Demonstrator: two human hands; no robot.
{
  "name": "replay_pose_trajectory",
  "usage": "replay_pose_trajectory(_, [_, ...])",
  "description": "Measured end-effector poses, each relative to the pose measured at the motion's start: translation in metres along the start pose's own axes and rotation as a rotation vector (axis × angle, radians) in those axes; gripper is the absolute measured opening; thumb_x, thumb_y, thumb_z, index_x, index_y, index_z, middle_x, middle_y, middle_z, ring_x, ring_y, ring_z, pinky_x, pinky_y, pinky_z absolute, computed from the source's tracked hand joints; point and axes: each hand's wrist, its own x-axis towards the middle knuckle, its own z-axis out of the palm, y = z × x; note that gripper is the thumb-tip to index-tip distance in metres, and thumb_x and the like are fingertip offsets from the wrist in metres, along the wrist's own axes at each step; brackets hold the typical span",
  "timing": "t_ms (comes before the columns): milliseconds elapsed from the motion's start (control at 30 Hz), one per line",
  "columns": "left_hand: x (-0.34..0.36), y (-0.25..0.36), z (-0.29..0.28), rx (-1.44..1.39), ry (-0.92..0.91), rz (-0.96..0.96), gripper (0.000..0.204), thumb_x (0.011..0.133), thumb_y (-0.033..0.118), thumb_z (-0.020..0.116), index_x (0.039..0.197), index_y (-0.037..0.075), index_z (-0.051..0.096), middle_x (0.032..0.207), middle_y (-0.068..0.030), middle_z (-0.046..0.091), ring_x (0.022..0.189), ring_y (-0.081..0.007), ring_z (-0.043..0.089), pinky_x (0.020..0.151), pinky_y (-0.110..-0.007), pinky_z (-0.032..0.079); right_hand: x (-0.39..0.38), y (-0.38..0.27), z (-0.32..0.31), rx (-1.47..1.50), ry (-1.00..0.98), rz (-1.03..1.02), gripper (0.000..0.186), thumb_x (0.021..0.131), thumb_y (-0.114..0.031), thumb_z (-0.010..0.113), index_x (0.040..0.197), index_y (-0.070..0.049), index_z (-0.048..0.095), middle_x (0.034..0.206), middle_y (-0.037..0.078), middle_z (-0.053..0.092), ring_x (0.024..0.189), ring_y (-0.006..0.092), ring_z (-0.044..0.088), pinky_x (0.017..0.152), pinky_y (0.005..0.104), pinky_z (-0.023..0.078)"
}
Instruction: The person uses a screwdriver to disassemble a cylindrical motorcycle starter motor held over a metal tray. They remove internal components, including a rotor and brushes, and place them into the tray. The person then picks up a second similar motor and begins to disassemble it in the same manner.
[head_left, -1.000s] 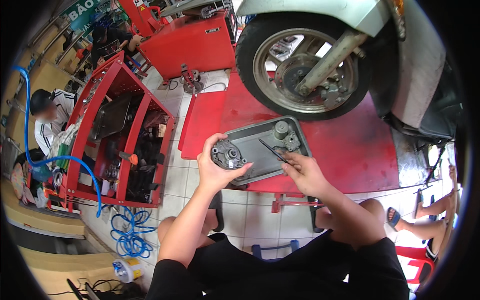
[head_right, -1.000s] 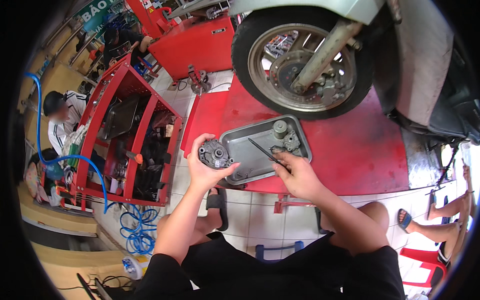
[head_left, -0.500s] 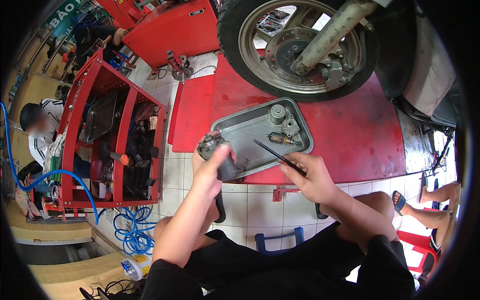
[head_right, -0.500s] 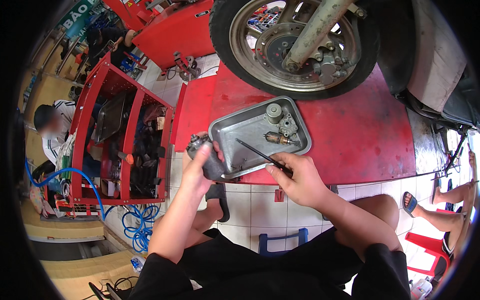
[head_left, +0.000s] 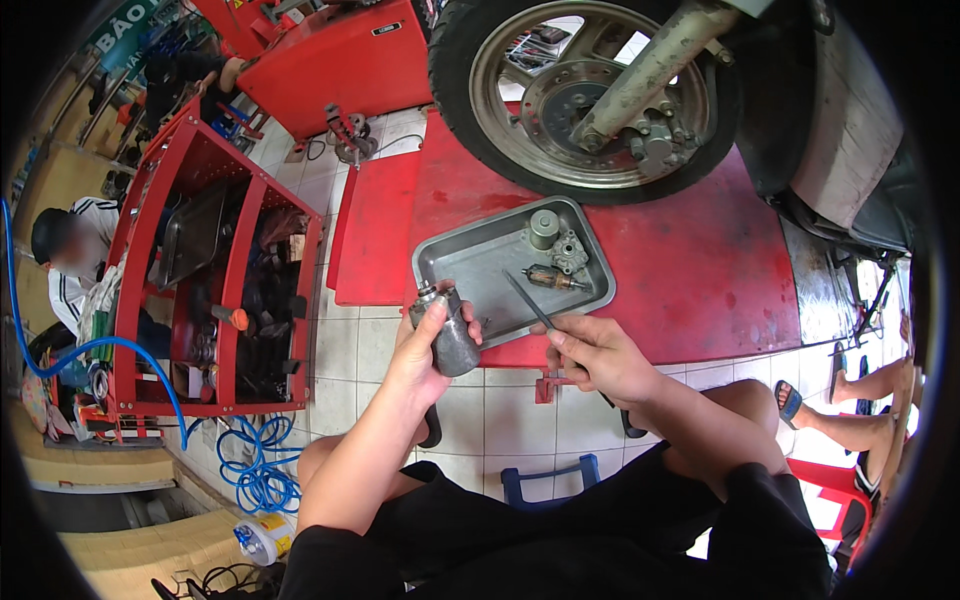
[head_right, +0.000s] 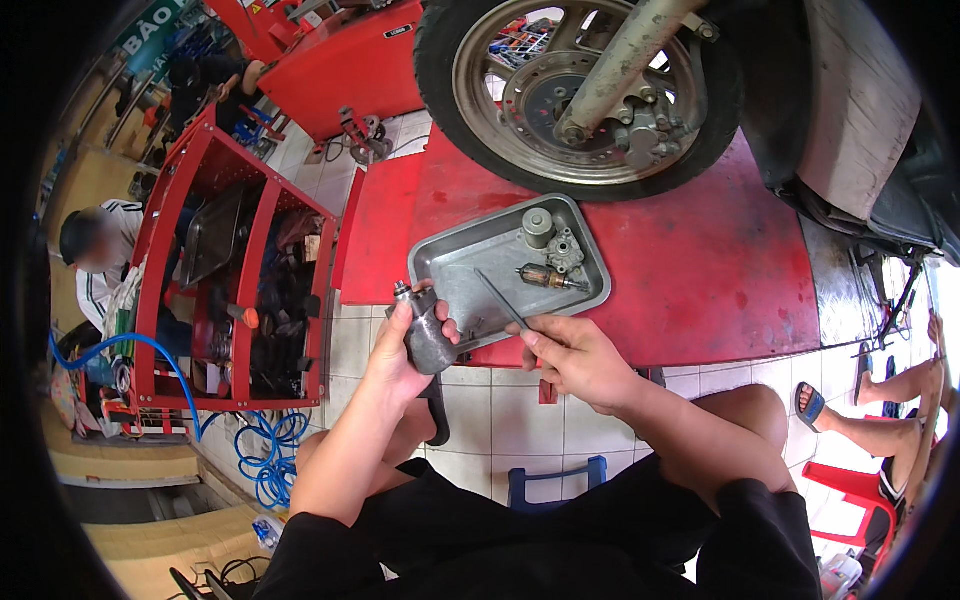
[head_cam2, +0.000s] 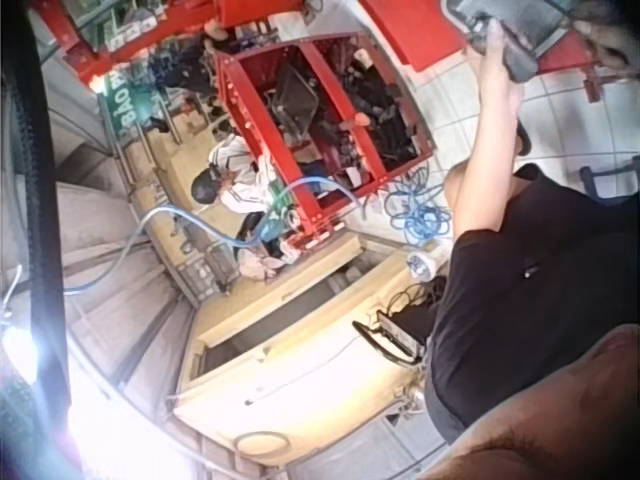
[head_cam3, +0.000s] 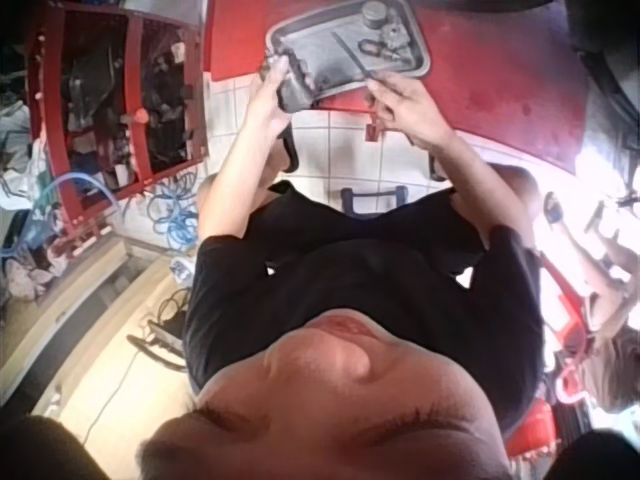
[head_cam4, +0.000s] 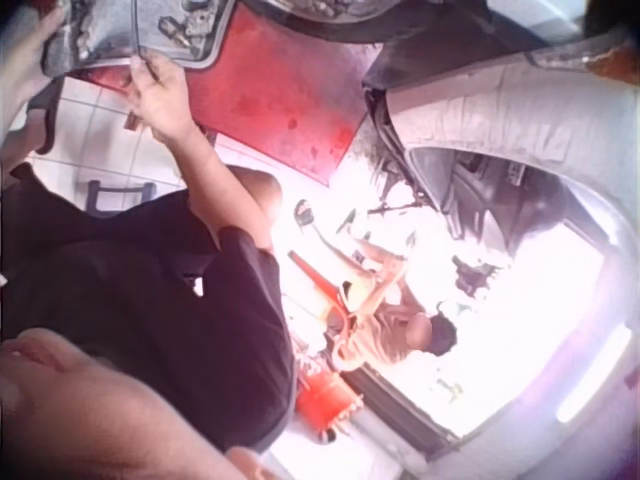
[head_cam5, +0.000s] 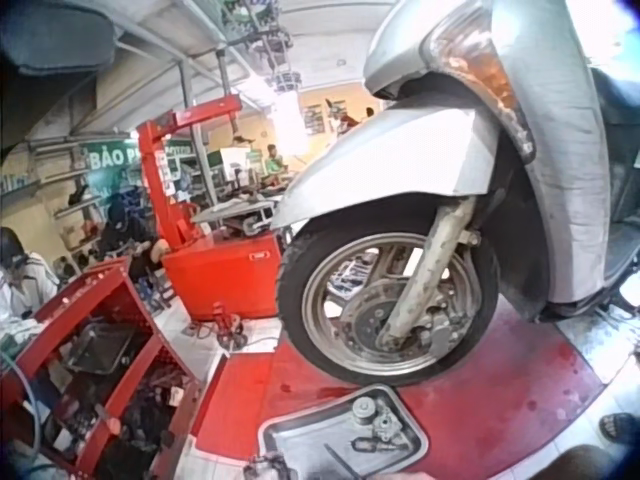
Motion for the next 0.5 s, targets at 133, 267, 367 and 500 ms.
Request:
replay_pose_trajectory(133, [0.001, -0.003, -0.005, -0.119, -0.052, -0.017, 0.068, 0.087, 0.056, 0.070, 0.132, 0.010, 0.048, 0.096, -0.0099, 0.060, 0.084, -0.0241, 0.061, 0.079, -0.038, 0.051, -0.001, 0.000, 0.005, -0.111, 0.014, 0.005, 0.031, 0.105, -0.014, 0.050, 0.131, -0.001, 0.059, 0.090, 0.004, 0.060, 0.068, 0.0087, 0.052, 0.062, 0.0226, 0.046])
replay_pose_trajectory(267, [0.001, 0.004, -0.004, -0.348, -0.029, -0.072, 0.071, 0.092, 0.070, 0.052, 0.132, 0.012, 0.050, 0.098, -0.0086, 0.059, 0.082, -0.0235, 0.059, 0.079, -0.037, 0.050, -0.003, 0.006, 0.009, -0.150, 0.049, -0.130, 0.031, 0.102, -0.010, 0.053, 0.130, 0.000, 0.059, 0.088, 0.002, 0.059, 0.073, 0.0076, 0.052, 0.066, 0.0245, 0.046])
replay_pose_trajectory(367, [-0.002, 0.013, 0.003, -0.338, -0.060, -0.056, 0.069, 0.095, 0.069, 0.046, 0.135, 0.012, 0.050, 0.111, -0.0116, 0.058, 0.088, -0.0265, 0.061, 0.084, -0.040, 0.051, 0.004, 0.021, 0.000, -0.291, 0.079, -0.270, 0.030, 0.100, -0.008, 0.055, 0.129, 0.001, 0.059, 0.089, 0.002, 0.059, 0.076, 0.0075, 0.052, 0.069, 0.0254, 0.046])
replay_pose_trajectory(500, [-0.005, 0.017, 0.000, -0.175, -0.088, 0.027, 0.058, 0.098, 0.044, 0.059, 0.142, 0.011, 0.042, 0.123, -0.0153, 0.057, 0.103, -0.0308, 0.062, 0.094, -0.045, 0.051, 0.001, 0.007, 0.008, -0.138, 0.066, -0.111, 0.030, 0.098, -0.009, 0.061, 0.125, 0.002, 0.061, 0.091, 0.002, 0.062, 0.081, 0.0092, 0.055, 0.073, 0.0257, 0.047])
